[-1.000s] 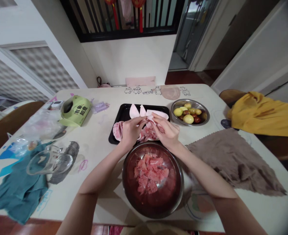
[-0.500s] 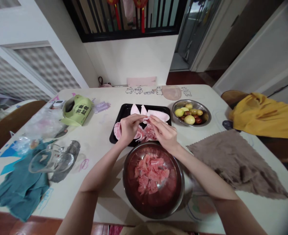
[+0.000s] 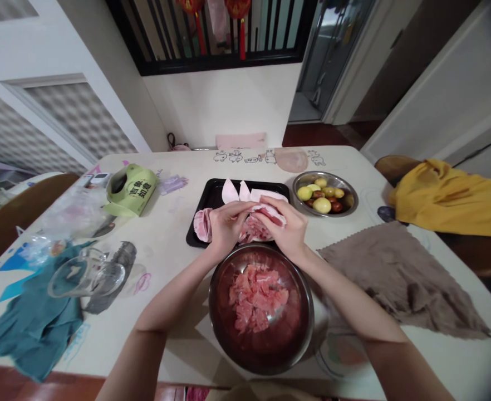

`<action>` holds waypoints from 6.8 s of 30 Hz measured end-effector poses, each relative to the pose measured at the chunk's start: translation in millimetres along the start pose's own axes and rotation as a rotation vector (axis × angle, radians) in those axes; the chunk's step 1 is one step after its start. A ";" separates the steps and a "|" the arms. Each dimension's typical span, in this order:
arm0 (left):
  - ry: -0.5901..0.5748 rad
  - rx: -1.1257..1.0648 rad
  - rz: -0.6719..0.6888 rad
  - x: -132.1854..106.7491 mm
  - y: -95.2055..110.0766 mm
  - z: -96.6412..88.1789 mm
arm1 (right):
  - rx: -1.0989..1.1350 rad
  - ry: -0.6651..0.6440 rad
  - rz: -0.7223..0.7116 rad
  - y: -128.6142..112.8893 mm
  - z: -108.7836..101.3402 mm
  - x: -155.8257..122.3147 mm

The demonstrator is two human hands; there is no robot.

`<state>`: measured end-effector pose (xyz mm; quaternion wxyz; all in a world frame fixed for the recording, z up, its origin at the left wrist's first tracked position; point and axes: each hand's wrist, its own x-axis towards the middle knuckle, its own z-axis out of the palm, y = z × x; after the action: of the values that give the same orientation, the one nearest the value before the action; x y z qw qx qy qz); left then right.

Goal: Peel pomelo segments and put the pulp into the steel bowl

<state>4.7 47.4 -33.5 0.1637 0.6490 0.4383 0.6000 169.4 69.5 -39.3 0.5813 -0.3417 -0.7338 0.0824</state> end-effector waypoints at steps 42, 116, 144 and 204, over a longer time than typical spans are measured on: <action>-0.275 0.391 -0.006 11.0 -47.3 -7.5 | 0.112 0.077 0.210 9.7 -2.6 8.0; 0.038 -0.278 0.002 -9.4 18.5 19.8 | -0.372 -0.081 -0.361 7.3 -21.2 4.4; -0.062 -0.091 0.221 -7.7 23.2 7.5 | -0.358 -0.087 -0.340 -2.0 -25.3 1.5; -0.121 -0.259 -0.154 -10.3 -3.0 20.5 | -0.212 -0.075 -0.073 20.6 -14.3 19.9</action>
<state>23.6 47.7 -46.9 0.3175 0.6221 0.3950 0.5968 189.0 92.9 -29.7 0.5168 -0.3711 -0.7715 -0.0043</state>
